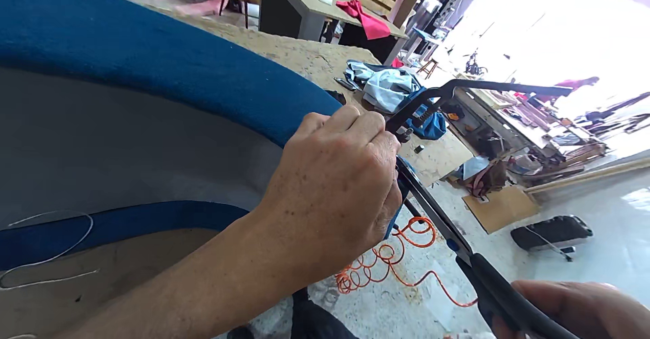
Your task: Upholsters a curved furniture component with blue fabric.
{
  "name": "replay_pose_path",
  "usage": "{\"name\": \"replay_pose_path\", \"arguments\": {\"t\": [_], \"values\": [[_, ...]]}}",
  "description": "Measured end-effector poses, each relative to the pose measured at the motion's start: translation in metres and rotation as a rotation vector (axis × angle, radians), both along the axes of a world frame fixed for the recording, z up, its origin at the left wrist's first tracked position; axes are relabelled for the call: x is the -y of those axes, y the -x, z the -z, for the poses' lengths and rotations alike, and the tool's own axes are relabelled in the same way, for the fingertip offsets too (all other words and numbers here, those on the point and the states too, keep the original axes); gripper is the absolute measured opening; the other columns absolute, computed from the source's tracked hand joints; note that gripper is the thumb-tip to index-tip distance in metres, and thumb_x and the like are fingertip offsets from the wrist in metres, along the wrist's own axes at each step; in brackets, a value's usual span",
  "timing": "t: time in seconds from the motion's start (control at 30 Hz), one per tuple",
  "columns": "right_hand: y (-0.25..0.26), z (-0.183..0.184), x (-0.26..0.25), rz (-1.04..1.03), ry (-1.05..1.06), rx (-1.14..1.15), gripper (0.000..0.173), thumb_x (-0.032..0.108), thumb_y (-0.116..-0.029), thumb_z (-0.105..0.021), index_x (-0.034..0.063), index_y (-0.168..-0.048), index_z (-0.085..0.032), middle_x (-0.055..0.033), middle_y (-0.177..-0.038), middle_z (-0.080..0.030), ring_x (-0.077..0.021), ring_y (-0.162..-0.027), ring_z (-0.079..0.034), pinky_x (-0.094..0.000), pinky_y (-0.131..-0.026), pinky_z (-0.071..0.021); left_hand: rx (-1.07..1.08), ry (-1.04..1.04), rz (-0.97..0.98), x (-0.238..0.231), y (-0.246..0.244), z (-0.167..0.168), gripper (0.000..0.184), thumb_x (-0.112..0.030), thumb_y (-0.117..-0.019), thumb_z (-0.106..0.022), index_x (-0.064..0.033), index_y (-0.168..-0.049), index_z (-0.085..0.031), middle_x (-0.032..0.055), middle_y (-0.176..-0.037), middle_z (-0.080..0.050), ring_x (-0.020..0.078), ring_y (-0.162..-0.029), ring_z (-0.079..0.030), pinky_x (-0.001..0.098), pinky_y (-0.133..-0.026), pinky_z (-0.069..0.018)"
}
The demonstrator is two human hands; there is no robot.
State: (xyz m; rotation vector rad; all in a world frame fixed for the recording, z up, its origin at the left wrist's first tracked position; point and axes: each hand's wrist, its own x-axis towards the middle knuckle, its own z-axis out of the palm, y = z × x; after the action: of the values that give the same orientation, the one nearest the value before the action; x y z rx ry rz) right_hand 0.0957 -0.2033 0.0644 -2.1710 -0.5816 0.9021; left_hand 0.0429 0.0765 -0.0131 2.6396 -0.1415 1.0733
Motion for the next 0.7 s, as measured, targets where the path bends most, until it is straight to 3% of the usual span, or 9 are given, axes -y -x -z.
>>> {"name": "replay_pose_path", "arguments": {"t": [0.5,0.7], "values": [[0.0005,-0.0039,-0.0085,-0.044,0.073,0.090,0.020,0.032,-0.0932,-0.071,0.0127,-0.095,-0.067,0.0084,-0.075,-0.067,-0.0043,-0.060,-0.064,-0.0241,-0.052,-0.0543,-0.009,0.003,-0.003,0.0018,0.0006,-0.0002,0.019,-0.025,-0.0936,-0.054,-0.0143,-0.089,-0.069,0.0003,-0.089,-0.058,0.0198,-0.086,-0.056,0.0385,-0.071,-0.0391],[-0.0002,-0.0012,-0.0077,-0.112,0.103,0.178,0.024,0.032,-0.0972,-0.067,0.0080,-0.094,-0.065,0.0039,-0.073,-0.064,-0.0059,-0.061,-0.062,-0.0263,-0.053,-0.0515,-0.021,-0.017,0.001,0.0012,0.0000,-0.0012,0.018,-0.024,-0.0924,-0.054,-0.0140,-0.087,-0.067,0.0009,-0.088,-0.057,0.0201,-0.086,-0.056,0.0386,-0.071,-0.0393]]}}
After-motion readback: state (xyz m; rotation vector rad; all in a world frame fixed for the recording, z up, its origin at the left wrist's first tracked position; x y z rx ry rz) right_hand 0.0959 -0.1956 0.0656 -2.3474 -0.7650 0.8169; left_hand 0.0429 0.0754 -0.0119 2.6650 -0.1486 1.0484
